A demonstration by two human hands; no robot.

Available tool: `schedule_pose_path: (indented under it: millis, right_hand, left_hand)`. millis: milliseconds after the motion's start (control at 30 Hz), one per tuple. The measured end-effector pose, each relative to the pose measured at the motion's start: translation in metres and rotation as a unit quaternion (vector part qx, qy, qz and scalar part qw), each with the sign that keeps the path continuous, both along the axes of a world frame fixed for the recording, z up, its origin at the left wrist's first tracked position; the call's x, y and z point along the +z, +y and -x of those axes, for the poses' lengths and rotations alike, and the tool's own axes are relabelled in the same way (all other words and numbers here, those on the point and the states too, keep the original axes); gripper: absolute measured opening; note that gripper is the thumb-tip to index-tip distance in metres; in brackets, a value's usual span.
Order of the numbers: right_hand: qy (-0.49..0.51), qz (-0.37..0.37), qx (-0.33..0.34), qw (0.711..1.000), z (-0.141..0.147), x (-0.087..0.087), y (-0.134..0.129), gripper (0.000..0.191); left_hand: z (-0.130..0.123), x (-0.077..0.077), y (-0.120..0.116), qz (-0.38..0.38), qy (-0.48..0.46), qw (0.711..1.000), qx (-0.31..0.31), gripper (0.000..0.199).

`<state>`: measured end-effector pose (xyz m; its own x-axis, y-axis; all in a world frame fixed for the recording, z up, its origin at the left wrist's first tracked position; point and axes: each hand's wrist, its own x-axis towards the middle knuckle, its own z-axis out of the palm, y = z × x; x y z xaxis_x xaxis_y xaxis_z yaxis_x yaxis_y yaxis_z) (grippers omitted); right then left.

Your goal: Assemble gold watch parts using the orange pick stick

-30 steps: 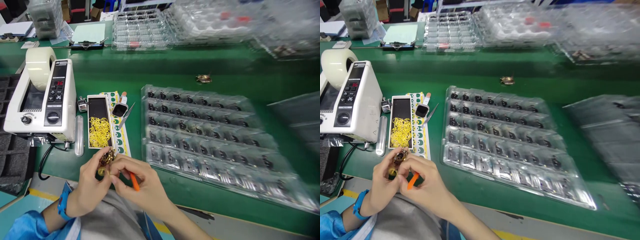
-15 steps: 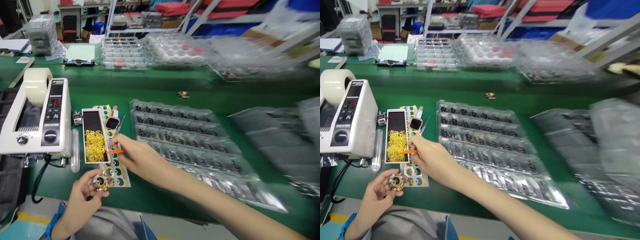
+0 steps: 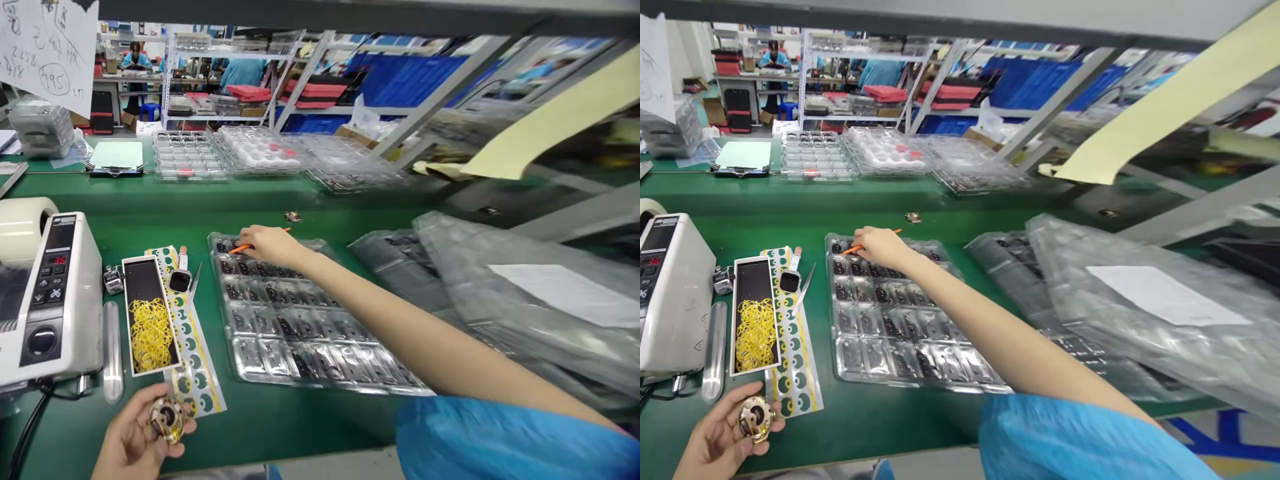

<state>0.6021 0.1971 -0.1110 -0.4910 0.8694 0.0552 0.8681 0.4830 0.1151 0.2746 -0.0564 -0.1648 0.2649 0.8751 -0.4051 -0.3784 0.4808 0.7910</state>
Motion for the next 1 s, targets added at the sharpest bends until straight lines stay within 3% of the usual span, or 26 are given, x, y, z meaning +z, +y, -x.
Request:
schedule_pose_path:
  millis: [100, 200, 233, 300, 400, 633, 767, 900, 1000]
  right_hand:
    - [0.032, -0.055, 0.034, 0.997, 0.013, 0.01, -0.042, 0.018]
    - [0.087, -0.114, 0.106, 0.984, 0.043, 0.018, -0.112, 0.031]
    - [0.116, -0.177, 0.181, 0.96, 0.055, 0.018, -0.138, 0.034]
    - [0.15, -0.233, 0.279, 0.92, 0.077, 0.016, -0.185, 0.033]
    - [0.2, -0.233, 0.315, 0.898, 0.098, 0.008, -0.229, 0.04]
    - [0.375, -0.116, 0.3, 0.869, 0.096, -0.001, -0.24, 0.03]
    - [0.449, -0.07, 0.263, 0.851, 0.097, -0.002, -0.249, 0.023]
    - [0.547, -0.055, 0.175, 0.817, 0.104, -0.007, -0.26, 0.018]
    - [0.556, -0.071, 0.17, 0.81, 0.104, -0.007, -0.262, 0.013]
  left_hand:
    - [-0.009, 0.013, 0.009, 0.005, -0.024, 1.0, 0.003, 0.049]
    - [-0.026, 0.028, 0.021, 0.0, -0.024, 1.0, -0.02, 0.034]
    - [-0.031, 0.033, 0.023, -0.006, -0.02, 0.999, -0.031, 0.032]
    - [-0.039, 0.038, 0.025, -0.005, -0.021, 0.999, -0.045, 0.036]
    - [-0.044, 0.043, 0.02, 0.011, -0.012, 0.998, -0.052, 0.04]
    - [-0.036, 0.051, 0.004, 0.015, 0.012, 0.993, -0.12, 0.046]
    - [-0.037, 0.054, 0.002, 0.066, -0.027, 0.984, -0.162, 0.044]
    - [-0.039, 0.055, -0.003, 0.052, -0.054, 0.986, -0.147, 0.042]
    - [-0.039, 0.054, -0.006, 0.026, -0.04, 0.988, -0.148, 0.042]
